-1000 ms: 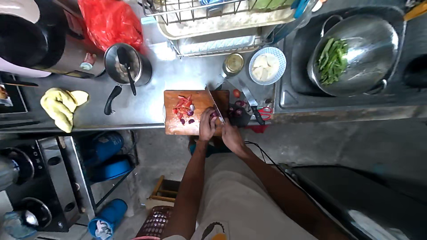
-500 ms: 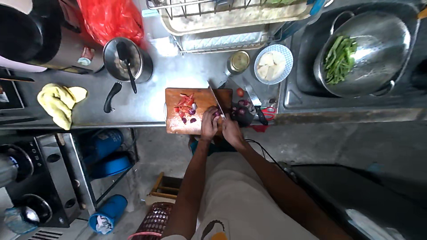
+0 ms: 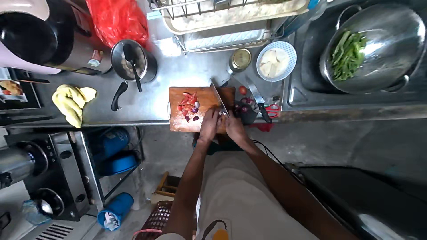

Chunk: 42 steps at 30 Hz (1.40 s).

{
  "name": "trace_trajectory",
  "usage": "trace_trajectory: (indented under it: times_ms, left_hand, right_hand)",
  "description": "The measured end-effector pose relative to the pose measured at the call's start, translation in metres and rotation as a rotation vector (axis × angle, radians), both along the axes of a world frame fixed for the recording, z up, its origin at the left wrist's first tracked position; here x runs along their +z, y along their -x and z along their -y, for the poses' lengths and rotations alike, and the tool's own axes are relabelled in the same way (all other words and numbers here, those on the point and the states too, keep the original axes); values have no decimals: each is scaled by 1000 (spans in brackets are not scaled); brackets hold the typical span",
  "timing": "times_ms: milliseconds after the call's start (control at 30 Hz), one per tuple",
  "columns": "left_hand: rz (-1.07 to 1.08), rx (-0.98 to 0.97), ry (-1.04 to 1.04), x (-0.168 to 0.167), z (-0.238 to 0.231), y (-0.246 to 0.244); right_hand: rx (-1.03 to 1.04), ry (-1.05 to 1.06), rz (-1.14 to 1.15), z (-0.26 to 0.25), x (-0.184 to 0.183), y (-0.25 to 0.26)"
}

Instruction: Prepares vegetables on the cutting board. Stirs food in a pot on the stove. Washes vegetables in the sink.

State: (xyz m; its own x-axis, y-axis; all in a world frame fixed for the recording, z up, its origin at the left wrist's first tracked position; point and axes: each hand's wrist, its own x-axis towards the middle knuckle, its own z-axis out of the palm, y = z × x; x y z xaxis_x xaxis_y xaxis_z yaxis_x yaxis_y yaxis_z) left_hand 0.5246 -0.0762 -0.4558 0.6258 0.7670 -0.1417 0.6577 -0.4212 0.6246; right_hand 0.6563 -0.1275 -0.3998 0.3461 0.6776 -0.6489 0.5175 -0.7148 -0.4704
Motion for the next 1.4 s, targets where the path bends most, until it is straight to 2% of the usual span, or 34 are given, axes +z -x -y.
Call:
trace_trajectory:
  times_ms: [167, 233, 433, 600, 767, 933, 1400]
  left_hand:
    - [-87, 80, 114, 25, 3, -15]
    - [-61, 114, 168, 34, 3, -14]
    - [264, 336, 250, 25, 2, 9]
    - [338, 306, 313, 5, 5, 13]
    - [396, 285, 239, -11, 7, 10]
    - [401, 280, 228, -15, 7, 11]
    - [420, 297, 133, -34, 10, 11]
  right_hand:
    - [4, -6, -13, 1, 2, -2]
    - [-2, -25, -24, 3, 0, -3]
    - [-14, -36, -19, 3, -1, -5]
    - [15, -73, -9, 3, 0, -8]
    - [-7, -51, -5, 5, 8, -5]
    - [-26, -92, -31, 3, 20, 1]
    - [32, -68, -40, 0, 17, 6]
